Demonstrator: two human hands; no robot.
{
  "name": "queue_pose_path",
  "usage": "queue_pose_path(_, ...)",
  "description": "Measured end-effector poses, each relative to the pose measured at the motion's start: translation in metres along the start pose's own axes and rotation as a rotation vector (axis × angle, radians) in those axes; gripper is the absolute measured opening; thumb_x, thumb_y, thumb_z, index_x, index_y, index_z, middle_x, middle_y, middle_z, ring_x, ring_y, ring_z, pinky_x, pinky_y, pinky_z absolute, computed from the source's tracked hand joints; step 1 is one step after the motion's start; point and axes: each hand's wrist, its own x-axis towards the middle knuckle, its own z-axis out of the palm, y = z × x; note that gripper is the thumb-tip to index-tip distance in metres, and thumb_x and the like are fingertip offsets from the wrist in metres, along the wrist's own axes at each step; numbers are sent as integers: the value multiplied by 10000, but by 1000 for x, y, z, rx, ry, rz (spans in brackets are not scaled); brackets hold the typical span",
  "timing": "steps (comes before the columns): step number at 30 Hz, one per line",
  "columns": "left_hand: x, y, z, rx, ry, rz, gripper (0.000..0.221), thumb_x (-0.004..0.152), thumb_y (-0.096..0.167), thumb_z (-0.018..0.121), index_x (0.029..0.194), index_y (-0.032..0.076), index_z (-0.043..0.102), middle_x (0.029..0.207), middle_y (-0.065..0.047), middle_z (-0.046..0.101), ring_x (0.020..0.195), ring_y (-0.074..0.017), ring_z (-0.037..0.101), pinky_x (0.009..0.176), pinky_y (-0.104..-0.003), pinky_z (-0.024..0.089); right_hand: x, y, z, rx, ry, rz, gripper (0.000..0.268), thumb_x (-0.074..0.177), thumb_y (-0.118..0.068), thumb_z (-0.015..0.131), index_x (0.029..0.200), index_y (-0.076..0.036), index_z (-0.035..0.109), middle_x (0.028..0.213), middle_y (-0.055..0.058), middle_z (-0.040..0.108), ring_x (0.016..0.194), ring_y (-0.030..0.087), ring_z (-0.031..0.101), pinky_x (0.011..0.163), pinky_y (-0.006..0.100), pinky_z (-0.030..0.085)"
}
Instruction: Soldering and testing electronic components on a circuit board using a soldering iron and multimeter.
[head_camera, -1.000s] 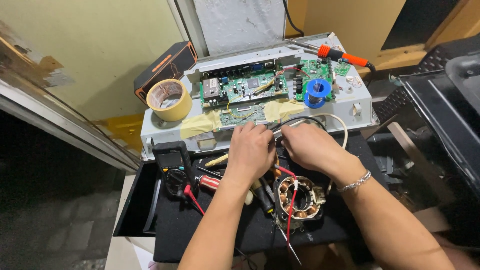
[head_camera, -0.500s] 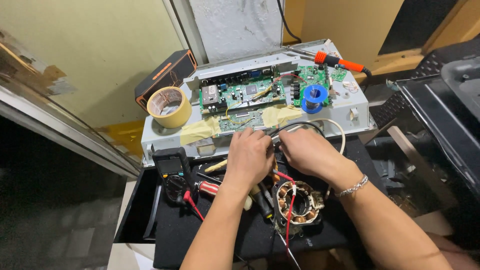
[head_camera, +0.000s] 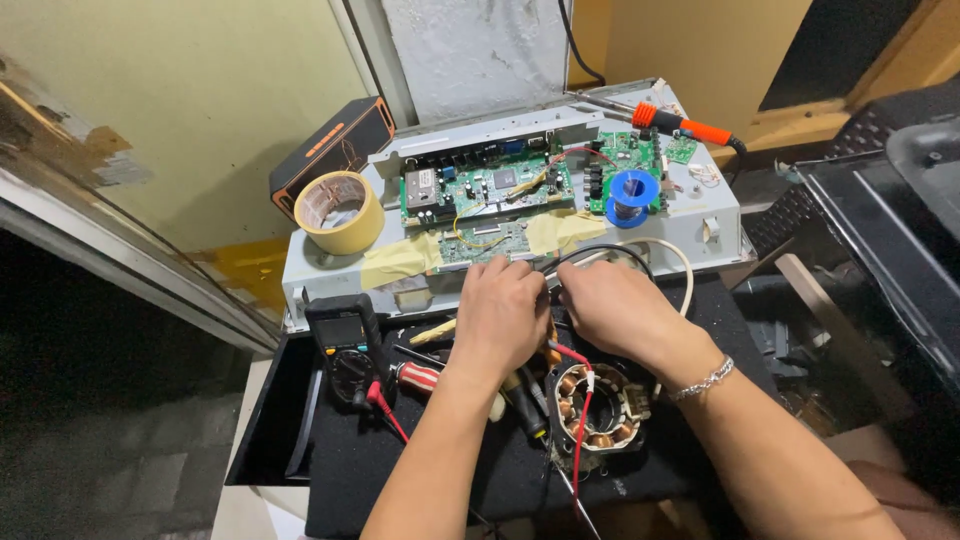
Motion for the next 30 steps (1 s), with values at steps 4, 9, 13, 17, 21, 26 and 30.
queue_pose_path(4,0,0,-2,-8,2,3,141,752,278,717,750,158,642,758,2,597,854,-220,602,867,-394,477,6,6,12,-30,18,-12,263,980,-197,420,1032,-45,630,835,288,727,825,502,741,692,579,597)
queue_pose_path(9,0,-1,1,-8,1,1,135,749,279,712,761,160,650,767,-2,599,864,-224,604,877,-397,476,10,9,21,-63,30,-17,253,957,-172,417,1057,-60,620,829,262,721,816,498,739,700,577,598)
queue_pose_path(13,-1,-1,-5,-31,-14,7,106,756,258,693,762,163,648,767,3,594,858,-225,602,886,-403,476,9,9,19,-69,24,-19,243,950,-164,434,1068,-59,618,837,269,718,828,500,738,706,579,599)
queue_pose_path(17,0,1,-12,-55,-40,-20,92,795,261,678,805,171,664,791,16,607,881,-213,615,917,-400,471,6,7,12,-31,12,-14,256,961,-168,430,1072,-39,622,871,292,718,852,522,728,720,595,591)
queue_pose_path(21,2,4,-24,-137,71,-87,77,820,245,702,835,184,658,764,25,552,856,-234,620,816,-398,498,-2,4,-9,143,-21,-11,286,967,-221,463,1086,-38,647,939,330,723,945,560,690,808,628,559)
queue_pose_path(26,6,4,-28,-217,200,-137,68,892,252,684,871,190,665,779,34,562,851,-209,623,801,-355,504,-16,21,-48,295,172,93,321,1014,-285,460,1146,-57,642,962,332,724,1002,571,662,872,653,519)
queue_pose_path(30,6,1,-23,-213,230,-128,73,917,255,676,896,185,674,794,33,565,874,-208,629,804,-353,508,-17,23,-53,343,333,176,377,1007,-395,536,1187,-69,601,930,331,715,1017,557,662,912,644,492)
